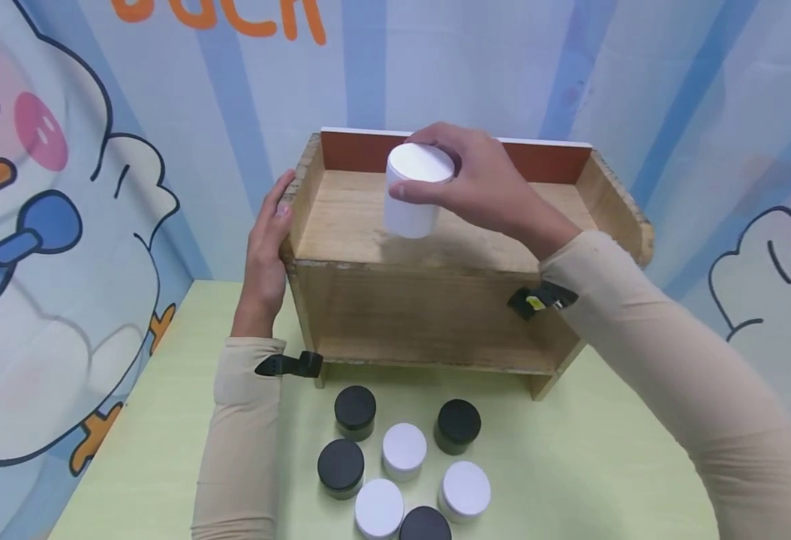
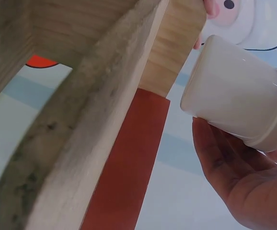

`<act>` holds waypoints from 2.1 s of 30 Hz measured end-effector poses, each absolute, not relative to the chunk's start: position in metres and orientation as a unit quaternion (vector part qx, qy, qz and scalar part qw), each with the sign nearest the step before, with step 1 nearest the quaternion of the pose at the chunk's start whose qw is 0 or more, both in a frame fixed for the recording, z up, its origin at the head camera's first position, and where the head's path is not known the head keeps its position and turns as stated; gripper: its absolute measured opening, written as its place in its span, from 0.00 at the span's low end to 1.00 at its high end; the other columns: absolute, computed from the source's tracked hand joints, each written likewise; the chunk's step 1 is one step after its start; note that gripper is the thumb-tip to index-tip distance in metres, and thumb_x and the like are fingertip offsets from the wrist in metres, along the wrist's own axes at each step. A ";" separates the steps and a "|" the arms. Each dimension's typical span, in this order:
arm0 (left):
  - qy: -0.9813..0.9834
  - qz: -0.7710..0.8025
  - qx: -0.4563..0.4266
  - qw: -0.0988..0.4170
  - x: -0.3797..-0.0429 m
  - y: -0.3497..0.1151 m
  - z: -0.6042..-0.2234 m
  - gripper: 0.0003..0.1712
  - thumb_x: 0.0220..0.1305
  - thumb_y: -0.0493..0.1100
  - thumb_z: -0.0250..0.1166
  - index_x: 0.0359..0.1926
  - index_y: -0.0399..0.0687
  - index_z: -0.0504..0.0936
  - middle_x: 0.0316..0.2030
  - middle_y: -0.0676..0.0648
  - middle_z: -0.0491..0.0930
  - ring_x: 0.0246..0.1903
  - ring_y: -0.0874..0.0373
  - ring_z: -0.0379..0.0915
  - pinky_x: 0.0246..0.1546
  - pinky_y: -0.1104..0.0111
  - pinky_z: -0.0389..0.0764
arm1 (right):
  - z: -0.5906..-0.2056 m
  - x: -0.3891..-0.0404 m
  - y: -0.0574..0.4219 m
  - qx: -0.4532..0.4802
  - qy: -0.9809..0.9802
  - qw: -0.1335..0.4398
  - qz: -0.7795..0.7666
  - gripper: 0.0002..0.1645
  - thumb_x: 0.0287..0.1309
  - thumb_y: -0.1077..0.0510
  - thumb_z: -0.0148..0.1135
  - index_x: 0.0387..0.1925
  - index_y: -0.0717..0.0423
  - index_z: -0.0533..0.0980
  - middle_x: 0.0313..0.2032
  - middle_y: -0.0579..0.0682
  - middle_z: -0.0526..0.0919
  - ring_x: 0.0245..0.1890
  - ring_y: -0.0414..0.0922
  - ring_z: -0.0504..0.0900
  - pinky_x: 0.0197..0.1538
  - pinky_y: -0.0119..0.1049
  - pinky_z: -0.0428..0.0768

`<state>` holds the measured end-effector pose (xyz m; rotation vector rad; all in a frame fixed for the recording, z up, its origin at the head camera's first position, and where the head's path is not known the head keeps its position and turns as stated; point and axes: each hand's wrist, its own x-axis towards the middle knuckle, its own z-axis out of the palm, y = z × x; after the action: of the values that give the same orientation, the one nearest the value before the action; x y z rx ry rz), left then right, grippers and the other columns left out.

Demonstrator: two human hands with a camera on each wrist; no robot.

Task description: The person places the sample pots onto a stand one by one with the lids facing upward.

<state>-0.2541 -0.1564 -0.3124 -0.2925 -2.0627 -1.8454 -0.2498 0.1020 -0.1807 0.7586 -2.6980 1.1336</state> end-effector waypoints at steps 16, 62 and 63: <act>-0.728 -0.655 -0.101 0.175 -0.256 -0.152 -0.313 0.31 0.71 0.63 0.43 0.74 0.78 0.60 0.78 0.58 0.52 0.77 0.47 0.46 0.72 0.34 0.48 | -0.180 -0.274 0.086 0.188 -0.886 0.042 0.421 0.39 0.52 0.40 0.74 0.64 0.47 0.74 0.61 0.49 0.78 0.56 0.44 0.77 0.54 0.40 0.82; -0.719 -0.663 -0.111 0.176 -0.252 -0.153 -0.312 0.32 0.72 0.61 0.42 0.76 0.72 0.60 0.78 0.57 0.52 0.77 0.49 0.46 0.73 0.35 0.47 | -0.172 -0.321 0.020 0.118 -0.933 -0.032 0.339 0.37 0.57 0.43 0.71 0.64 0.55 0.72 0.61 0.52 0.77 0.56 0.45 0.78 0.52 0.33 0.81; -0.718 -0.664 -0.112 0.176 -0.252 -0.153 -0.312 0.32 0.73 0.61 0.42 0.76 0.71 0.60 0.78 0.57 0.52 0.77 0.49 0.46 0.73 0.36 0.47 | -0.172 -0.322 0.019 0.118 -0.933 -0.034 0.337 0.37 0.58 0.43 0.71 0.63 0.55 0.72 0.61 0.52 0.77 0.56 0.45 0.78 0.51 0.33 0.81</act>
<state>-0.2518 -0.1533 -0.3120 -0.3162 -2.0326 -1.8811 -0.3215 0.0185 -0.1724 0.3791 -2.9968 1.0836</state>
